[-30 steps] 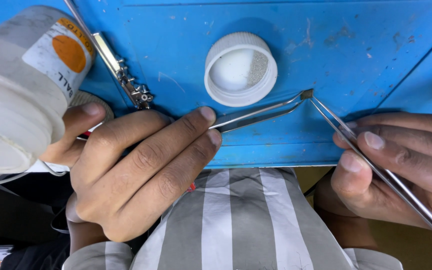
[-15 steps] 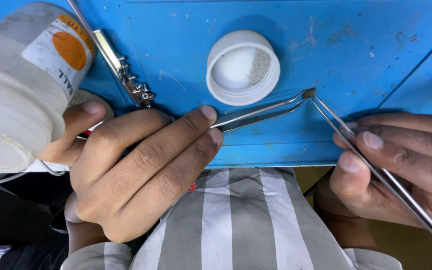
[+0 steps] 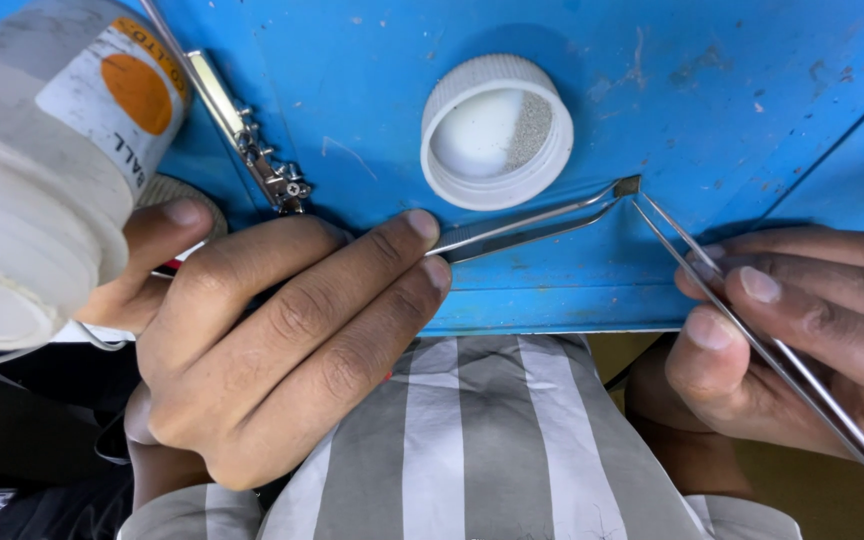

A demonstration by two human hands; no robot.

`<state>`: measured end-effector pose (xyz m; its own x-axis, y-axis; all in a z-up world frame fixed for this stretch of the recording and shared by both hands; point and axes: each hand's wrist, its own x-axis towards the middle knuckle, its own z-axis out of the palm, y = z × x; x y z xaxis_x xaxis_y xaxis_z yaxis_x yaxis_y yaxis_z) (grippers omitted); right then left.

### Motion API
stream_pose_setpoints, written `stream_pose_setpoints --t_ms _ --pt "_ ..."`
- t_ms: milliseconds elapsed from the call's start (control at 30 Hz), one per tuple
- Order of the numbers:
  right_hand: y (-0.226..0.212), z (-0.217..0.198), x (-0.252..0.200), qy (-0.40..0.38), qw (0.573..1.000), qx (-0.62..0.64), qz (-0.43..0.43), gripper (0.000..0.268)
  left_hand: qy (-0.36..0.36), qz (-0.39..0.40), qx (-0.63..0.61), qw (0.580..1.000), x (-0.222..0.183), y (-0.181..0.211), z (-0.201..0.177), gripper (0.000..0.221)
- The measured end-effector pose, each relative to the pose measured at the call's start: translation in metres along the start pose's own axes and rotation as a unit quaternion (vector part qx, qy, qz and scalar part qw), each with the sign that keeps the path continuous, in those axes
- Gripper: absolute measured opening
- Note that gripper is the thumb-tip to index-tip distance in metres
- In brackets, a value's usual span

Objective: Using tweezers to precisely position a small electronic component on a work surface for repair.

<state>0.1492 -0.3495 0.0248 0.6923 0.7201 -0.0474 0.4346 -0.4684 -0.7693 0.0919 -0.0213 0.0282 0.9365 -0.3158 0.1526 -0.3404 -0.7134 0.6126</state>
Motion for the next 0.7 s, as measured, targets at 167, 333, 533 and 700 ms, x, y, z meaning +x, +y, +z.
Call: stream_pose_setpoints --t_ms 167,333,533,700 --pt "0.0052 0.0025 -0.0006 0.014 1.000 0.011 -0.019 0.020 0.001 -0.003 -0.002 1.000 0.0007 0.0006 0.0012 0.018" --pt "0.0069 0.0013 0.0004 0.004 1.000 0.009 -0.029 0.021 -0.006 -0.001 -0.001 1.000 0.0000 0.0000 0.0001 0.018" --pt "0.0052 -0.0021 0.0005 -0.014 1.000 0.001 -0.020 0.022 -0.013 0.001 0.001 1.000 -0.0003 -0.0002 -0.0015 0.019" --pt "0.0076 -0.0024 0.0005 -0.009 0.999 -0.001 -0.033 0.021 -0.022 -0.013 -0.005 1.000 0.0006 0.0025 -0.0021 0.018"
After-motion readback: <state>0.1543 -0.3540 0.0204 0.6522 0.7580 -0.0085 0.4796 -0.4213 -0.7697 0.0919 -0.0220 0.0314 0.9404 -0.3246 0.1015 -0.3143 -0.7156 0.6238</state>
